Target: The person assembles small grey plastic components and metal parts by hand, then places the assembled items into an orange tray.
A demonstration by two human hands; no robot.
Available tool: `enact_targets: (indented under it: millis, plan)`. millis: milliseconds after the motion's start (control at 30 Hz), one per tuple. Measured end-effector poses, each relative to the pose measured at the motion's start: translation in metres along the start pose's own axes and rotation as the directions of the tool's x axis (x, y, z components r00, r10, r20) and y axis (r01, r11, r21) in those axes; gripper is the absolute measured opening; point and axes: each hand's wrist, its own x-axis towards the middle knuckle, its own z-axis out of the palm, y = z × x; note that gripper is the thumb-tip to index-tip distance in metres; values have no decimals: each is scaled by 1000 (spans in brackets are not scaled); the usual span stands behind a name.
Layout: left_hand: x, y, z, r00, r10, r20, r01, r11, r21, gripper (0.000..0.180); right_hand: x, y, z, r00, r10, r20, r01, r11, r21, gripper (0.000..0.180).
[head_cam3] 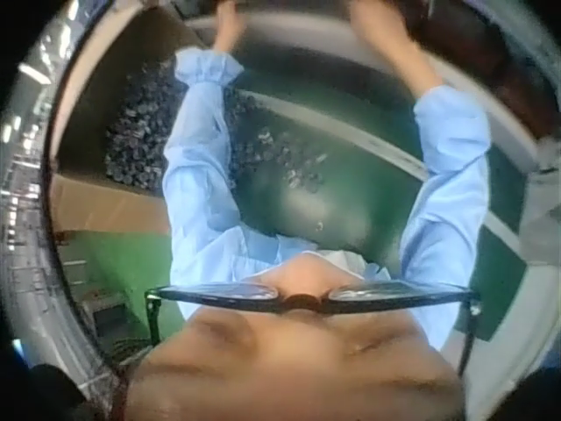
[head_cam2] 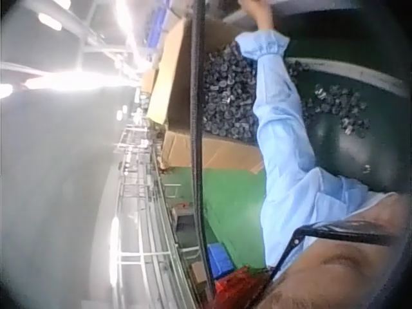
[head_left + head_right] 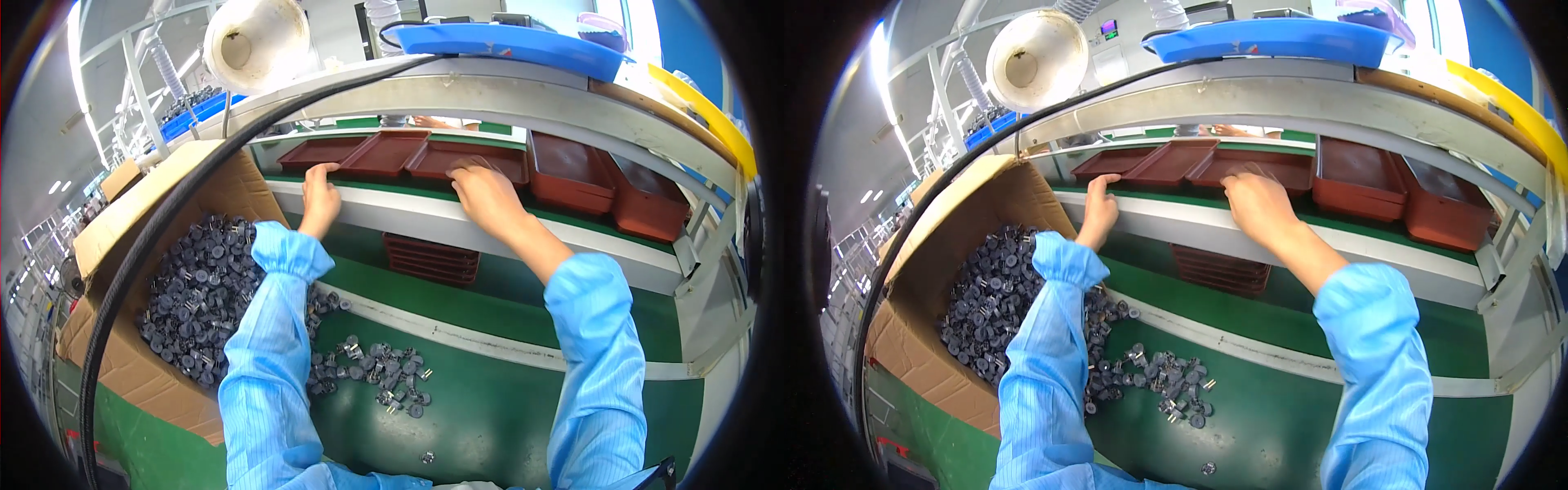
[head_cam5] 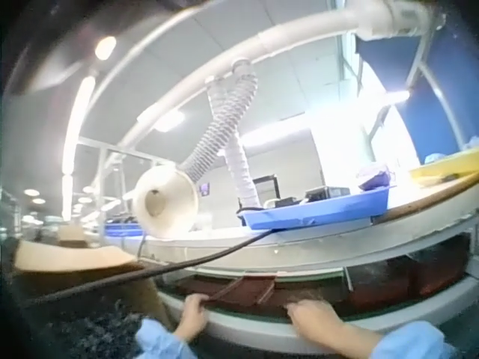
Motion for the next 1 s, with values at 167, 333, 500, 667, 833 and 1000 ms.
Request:
enact_targets:
  millis: [167, 333, 500, 667, 833, 1000]
  plan:
    - [69, -55, 28, 952, -219, 212, 128, 918, 375, 66, 46, 16, 23, 823, 387, 416, -284, 915, -288, 22]
    - [94, -74, 44, 895, -280, 348, 143, 918, 371, 48, 45, 21, 38, 870, 448, 204, -402, 886, -232, 30]
    - [101, -77, 43, 930, -208, 302, 68, 907, 415, 19, 46, 35, 49, 898, 367, -242, -359, 930, 80, 19]
    - [98, -91, 54, 985, -119, 128, 125, 992, -35, 11, 76, 52, 76, 949, 45, -312, -23, 997, 73, 14]
    - [96, -109, 60, 998, -63, -29, 62, 997, -50, 12, 104, 30, 92, 950, 277, -141, -287, 956, -53, 28]
    - [87, -97, 54, 992, 81, -95, -73, 993, 89, 20, 106, -26, 87, 978, 158, 137, -192, 939, 286, 26]
